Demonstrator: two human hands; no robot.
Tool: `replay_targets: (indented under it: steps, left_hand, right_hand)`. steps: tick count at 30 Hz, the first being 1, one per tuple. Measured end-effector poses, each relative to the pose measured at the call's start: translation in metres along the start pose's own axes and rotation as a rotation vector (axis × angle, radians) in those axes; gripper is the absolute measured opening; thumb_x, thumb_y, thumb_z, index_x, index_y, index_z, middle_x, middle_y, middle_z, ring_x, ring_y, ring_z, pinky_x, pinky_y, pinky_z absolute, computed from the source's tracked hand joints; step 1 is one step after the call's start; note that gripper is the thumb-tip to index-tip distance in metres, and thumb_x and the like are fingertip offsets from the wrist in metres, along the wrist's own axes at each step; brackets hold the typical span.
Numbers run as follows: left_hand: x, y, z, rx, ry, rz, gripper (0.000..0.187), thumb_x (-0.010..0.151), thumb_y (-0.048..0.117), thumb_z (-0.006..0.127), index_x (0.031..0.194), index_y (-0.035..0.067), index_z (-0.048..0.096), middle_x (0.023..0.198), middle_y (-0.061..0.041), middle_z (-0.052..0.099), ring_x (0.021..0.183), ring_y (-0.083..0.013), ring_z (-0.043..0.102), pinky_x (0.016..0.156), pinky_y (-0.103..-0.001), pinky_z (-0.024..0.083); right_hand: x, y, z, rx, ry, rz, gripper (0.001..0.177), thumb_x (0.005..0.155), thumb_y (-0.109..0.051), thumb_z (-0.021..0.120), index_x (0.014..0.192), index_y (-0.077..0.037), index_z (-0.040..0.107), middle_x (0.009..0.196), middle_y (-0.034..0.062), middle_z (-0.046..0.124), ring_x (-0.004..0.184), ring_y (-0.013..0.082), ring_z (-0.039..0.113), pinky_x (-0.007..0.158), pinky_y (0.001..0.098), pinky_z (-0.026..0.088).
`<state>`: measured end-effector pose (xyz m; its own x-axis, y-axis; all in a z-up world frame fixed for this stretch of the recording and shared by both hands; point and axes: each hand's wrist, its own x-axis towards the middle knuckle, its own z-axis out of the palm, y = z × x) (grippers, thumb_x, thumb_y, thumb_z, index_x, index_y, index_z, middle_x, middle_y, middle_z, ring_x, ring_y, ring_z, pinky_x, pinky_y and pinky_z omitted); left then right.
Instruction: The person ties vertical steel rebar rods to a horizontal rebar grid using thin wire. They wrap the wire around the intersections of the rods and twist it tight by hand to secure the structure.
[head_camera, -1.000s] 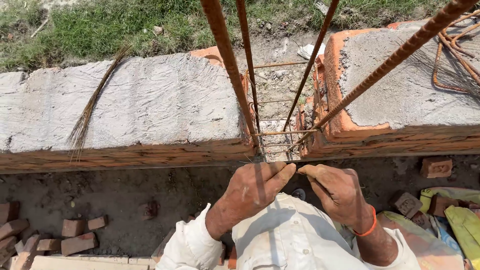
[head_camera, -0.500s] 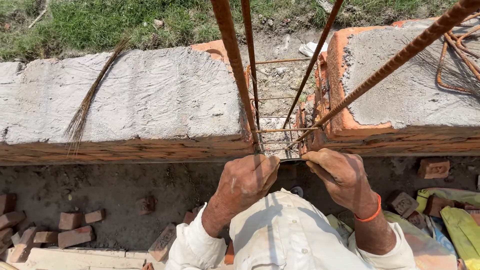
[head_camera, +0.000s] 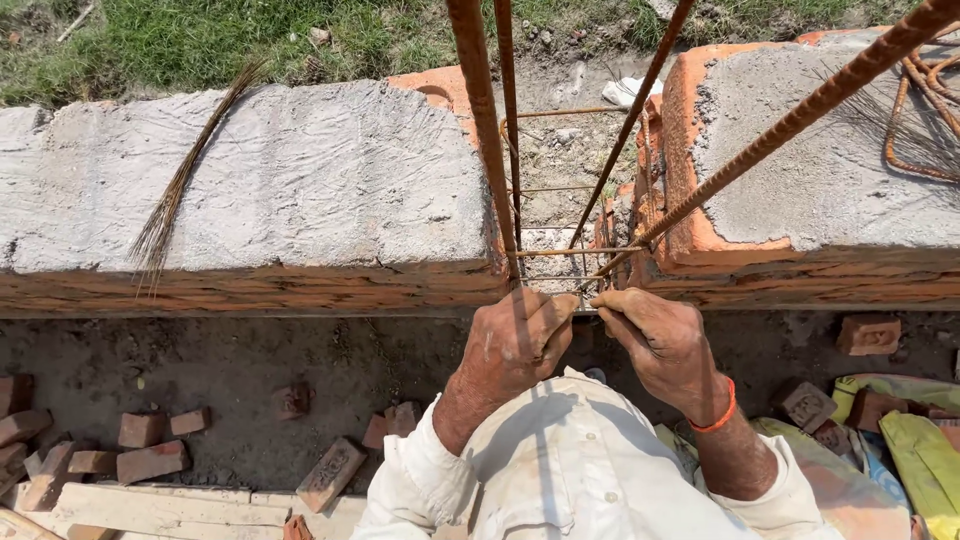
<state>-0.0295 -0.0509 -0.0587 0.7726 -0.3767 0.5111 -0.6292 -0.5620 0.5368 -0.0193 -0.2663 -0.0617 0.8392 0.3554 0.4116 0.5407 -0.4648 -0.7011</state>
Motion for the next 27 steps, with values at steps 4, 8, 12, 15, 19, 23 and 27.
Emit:
replay_targets:
  steps: [4, 8, 12, 15, 19, 23, 27]
  left_hand:
    - [0.0, -0.001, 0.004, -0.006, 0.036, -0.008, 0.033, 0.082, 0.005, 0.08, 0.112, 0.008, 0.068, 0.09, -0.006, 0.066, 0.078, -0.0243, 0.066, 0.065, -0.038, 0.058]
    - [-0.001, -0.003, 0.008, 0.01, 0.052, 0.008, 0.031, 0.082, 0.006, 0.081, 0.11, 0.008, 0.068, 0.089, -0.005, 0.066, 0.076, -0.0244, 0.066, 0.063, -0.038, 0.057]
    - [0.002, 0.001, 0.009, 0.002, 0.097, 0.003, 0.029, 0.082, 0.005, 0.08, 0.109, 0.007, 0.068, 0.085, -0.006, 0.066, 0.072, -0.0247, 0.064, 0.06, -0.039, 0.055]
    - [0.001, 0.004, 0.016, 0.004, 0.208, -0.042, 0.026, 0.086, 0.002, 0.077, 0.11, 0.006, 0.069, 0.082, -0.006, 0.065, 0.07, -0.0249, 0.064, 0.059, -0.038, 0.054]
    - [0.004, 0.009, 0.03, -0.176, 0.405, -0.144, 0.015, 0.101, 0.003, 0.065, 0.116, 0.001, 0.066, 0.096, -0.008, 0.07, 0.079, -0.0222, 0.07, 0.067, -0.035, 0.057]
    - [0.009, 0.009, 0.046, -0.469, 0.465, -0.398, 0.017, 0.111, 0.01, 0.055, 0.114, -0.001, 0.068, 0.102, -0.008, 0.078, 0.076, -0.0149, 0.067, 0.068, -0.031, 0.057]
    - [0.018, 0.012, 0.049, -0.509, 0.492, -0.502, 0.024, 0.113, 0.014, 0.05, 0.112, -0.001, 0.069, 0.102, -0.008, 0.079, 0.07, -0.0116, 0.058, 0.067, -0.028, 0.053]
  right_hand:
    - [-0.003, 0.002, 0.007, 0.022, 0.025, 0.023, 0.02, 0.088, 0.002, 0.073, 0.107, 0.002, 0.069, 0.098, 0.0162, 0.074, 0.085, 0.0294, 0.075, 0.071, 0.0354, 0.058]
    - [0.0, 0.001, 0.008, 0.01, -0.007, 0.015, 0.02, 0.087, 0.001, 0.074, 0.106, 0.003, 0.069, 0.097, 0.0163, 0.074, 0.084, 0.0297, 0.075, 0.07, 0.0349, 0.058]
    - [0.001, -0.002, 0.01, 0.018, -0.006, -0.005, 0.019, 0.088, 0.001, 0.074, 0.107, 0.003, 0.068, 0.099, 0.0166, 0.074, 0.085, 0.0301, 0.075, 0.071, 0.0356, 0.058]
    - [-0.007, -0.002, 0.02, 0.082, 0.065, -0.054, 0.02, 0.091, 0.002, 0.071, 0.111, 0.002, 0.068, 0.101, 0.0145, 0.074, 0.086, 0.025, 0.075, 0.072, 0.0328, 0.059]
    - [-0.019, -0.004, 0.045, 0.263, 0.162, 0.27, 0.015, 0.095, 0.004, 0.069, 0.11, 0.001, 0.073, 0.082, 0.0066, 0.073, 0.062, 0.0118, 0.066, 0.055, 0.0256, 0.054]
    - [-0.008, -0.012, 0.05, 0.185, 0.23, 0.162, 0.009, 0.094, 0.002, 0.072, 0.103, 0.002, 0.071, 0.086, 0.0081, 0.071, 0.067, 0.0104, 0.066, 0.059, 0.0245, 0.053]
    - [-0.009, -0.002, 0.05, 0.054, 0.267, -0.053, 0.012, 0.095, -0.003, 0.071, 0.106, 0.001, 0.07, 0.095, 0.0115, 0.071, 0.085, 0.0178, 0.067, 0.073, 0.0306, 0.054]
